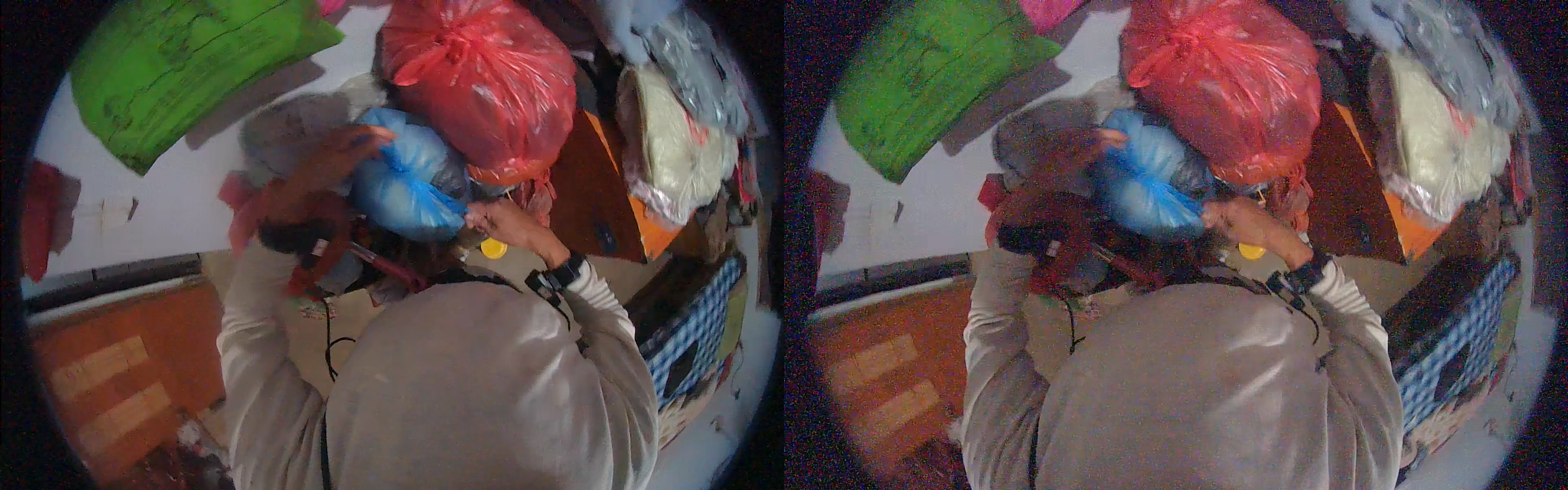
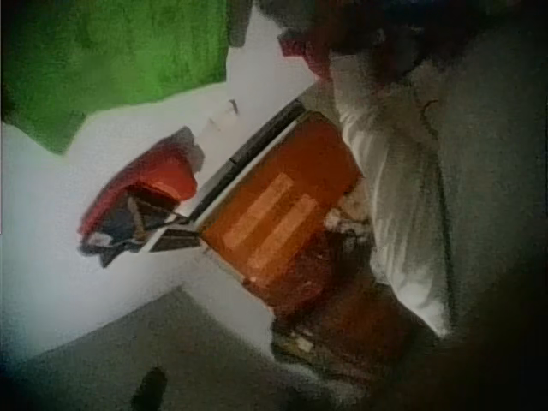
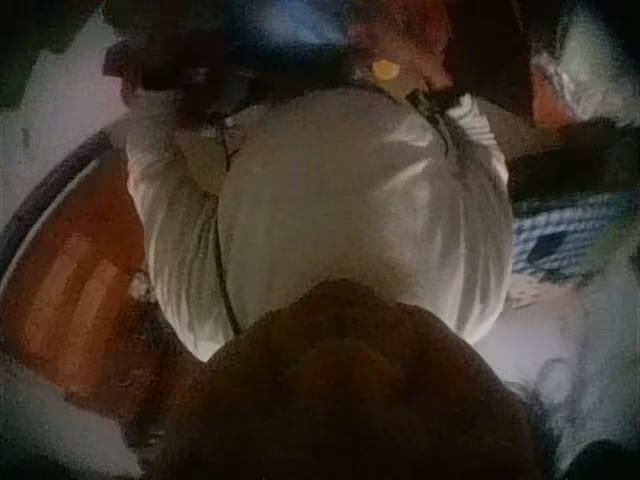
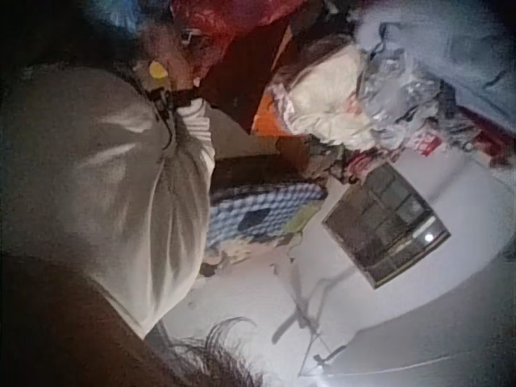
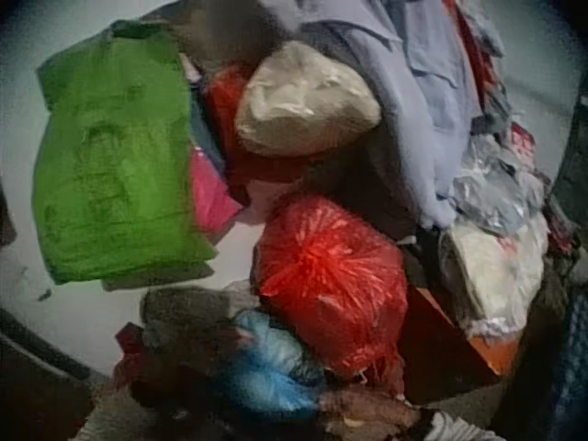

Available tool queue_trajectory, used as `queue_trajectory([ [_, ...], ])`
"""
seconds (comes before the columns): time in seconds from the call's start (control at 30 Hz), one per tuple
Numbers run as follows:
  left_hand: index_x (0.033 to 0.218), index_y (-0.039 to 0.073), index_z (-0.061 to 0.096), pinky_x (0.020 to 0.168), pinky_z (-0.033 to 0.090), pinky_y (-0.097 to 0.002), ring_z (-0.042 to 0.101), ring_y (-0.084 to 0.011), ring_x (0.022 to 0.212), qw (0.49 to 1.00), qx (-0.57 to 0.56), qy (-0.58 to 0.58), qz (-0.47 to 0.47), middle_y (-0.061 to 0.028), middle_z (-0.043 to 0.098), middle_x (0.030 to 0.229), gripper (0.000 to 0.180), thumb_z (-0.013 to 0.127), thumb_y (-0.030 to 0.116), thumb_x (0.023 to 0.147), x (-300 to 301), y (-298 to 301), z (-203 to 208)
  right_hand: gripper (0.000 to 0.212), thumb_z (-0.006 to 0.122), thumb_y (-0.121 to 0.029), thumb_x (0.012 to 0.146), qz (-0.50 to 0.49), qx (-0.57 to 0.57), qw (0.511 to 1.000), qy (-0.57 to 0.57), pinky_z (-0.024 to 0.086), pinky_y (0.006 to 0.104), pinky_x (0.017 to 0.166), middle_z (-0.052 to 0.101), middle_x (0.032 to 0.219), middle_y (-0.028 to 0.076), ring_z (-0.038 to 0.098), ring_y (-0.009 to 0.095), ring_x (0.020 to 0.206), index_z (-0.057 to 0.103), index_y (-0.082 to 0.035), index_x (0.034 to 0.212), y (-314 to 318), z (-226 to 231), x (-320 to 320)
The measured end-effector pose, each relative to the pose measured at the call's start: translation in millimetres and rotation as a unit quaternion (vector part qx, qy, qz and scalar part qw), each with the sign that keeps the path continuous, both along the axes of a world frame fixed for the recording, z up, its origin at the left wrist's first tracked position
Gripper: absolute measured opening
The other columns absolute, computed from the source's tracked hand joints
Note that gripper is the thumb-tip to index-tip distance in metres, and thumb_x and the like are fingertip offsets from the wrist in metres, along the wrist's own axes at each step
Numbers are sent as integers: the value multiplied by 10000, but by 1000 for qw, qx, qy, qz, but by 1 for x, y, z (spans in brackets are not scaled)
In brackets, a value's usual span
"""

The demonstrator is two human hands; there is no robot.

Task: The person folds a white cloth, places it into a blue plastic bag, and ties the bag closed. They then pick up a red plastic bag and place it on a pile of other bags. The person unfolds and refolds the white cloth, places it back into the blue bag, and ties the blue bag again. Finally, they adjust the red bag on the pile.

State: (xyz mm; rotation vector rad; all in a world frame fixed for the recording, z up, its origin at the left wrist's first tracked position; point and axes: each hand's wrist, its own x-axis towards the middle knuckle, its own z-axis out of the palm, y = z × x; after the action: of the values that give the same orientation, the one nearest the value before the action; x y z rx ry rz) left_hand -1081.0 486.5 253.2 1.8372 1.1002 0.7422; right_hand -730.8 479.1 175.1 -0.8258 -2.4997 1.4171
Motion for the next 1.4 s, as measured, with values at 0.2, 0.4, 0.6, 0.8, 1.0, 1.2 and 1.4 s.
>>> queue_trajectory([
  [0.2, 1069, 16, 563, 844, 453, -338, 577, -249, 947, 992, 15, 37, -120, -132, 593, 996, 270, 554, 192, 865, 69, -3, -22, 247, 484, -266, 954, -3, 104, 994, 23, 450, 365, 617, 572, 713, 97, 557, 226, 661, 555, -38, 893, 7, 91, -40],
  [0.4, 1015, -17, 568, 804, 454, -395, 578, -314, 898, 985, 134, 93, -55, -185, 573, 942, 291, 601, 216, 845, 83, -10, -29, 166, 550, -174, 902, -71, 142, 983, 92, 476, 397, 704, 623, 845, 169, 614, 345, 793, 601, -39, 984, 16, 95, -69],
  [0.6, 913, 57, 664, 812, 458, -379, 598, -281, 902, 1000, -4, 23, 0, -124, 607, 953, 198, 575, 226, 865, 76, -8, -38, 211, 529, -79, 901, -109, 145, 970, 162, 399, 344, 961, 600, 1059, 152, 562, 288, 1061, 584, -43, 1101, 27, 69, -76],
  [0.8, 864, 20, 669, 749, 486, -313, 640, -169, 806, 997, 30, -66, 14, -90, 672, 822, 222, 611, 234, 845, 73, -13, -42, 167, 547, -40, 894, -129, 102, 982, 95, 475, 317, 822, 658, 951, 94, 626, 213, 916, 609, -33, 1049, 39, 39, -70],
  [1.0, 901, 88, 708, 837, 475, -290, 637, -139, 836, 985, -154, -73, 21, -50, 692, 893, 155, 634, 197, 819, 49, -11, -30, 115, 545, -74, 918, -194, -109, 965, 142, 488, 253, 680, 623, 830, 7, 584, 99, 771, 642, -72, 980, 39, 45, -60],
  [1.2, 938, 23, 689, 801, 498, -281, 637, -146, 848, 986, -120, -114, 11, -68, 688, 923, 189, 647, 164, 821, 42, -13, -24, 133, 569, -125, 918, -150, -274, 945, 99, 456, 222, 632, 600, 839, 11, 556, 84, 703, 618, -38, 1006, 4, 42, -64],
  [1.4, 948, 31, 675, 838, 476, -283, 615, -151, 902, 993, -68, -90, 42, -64, 671, 915, 174, 659, 96, 788, 47, -14, -33, 174, 590, -89, 885, -72, -12, 990, 121, 496, 291, 685, 648, 905, 75, 624, 177, 760, 621, -67, 1055, -3, 25, -82],
])
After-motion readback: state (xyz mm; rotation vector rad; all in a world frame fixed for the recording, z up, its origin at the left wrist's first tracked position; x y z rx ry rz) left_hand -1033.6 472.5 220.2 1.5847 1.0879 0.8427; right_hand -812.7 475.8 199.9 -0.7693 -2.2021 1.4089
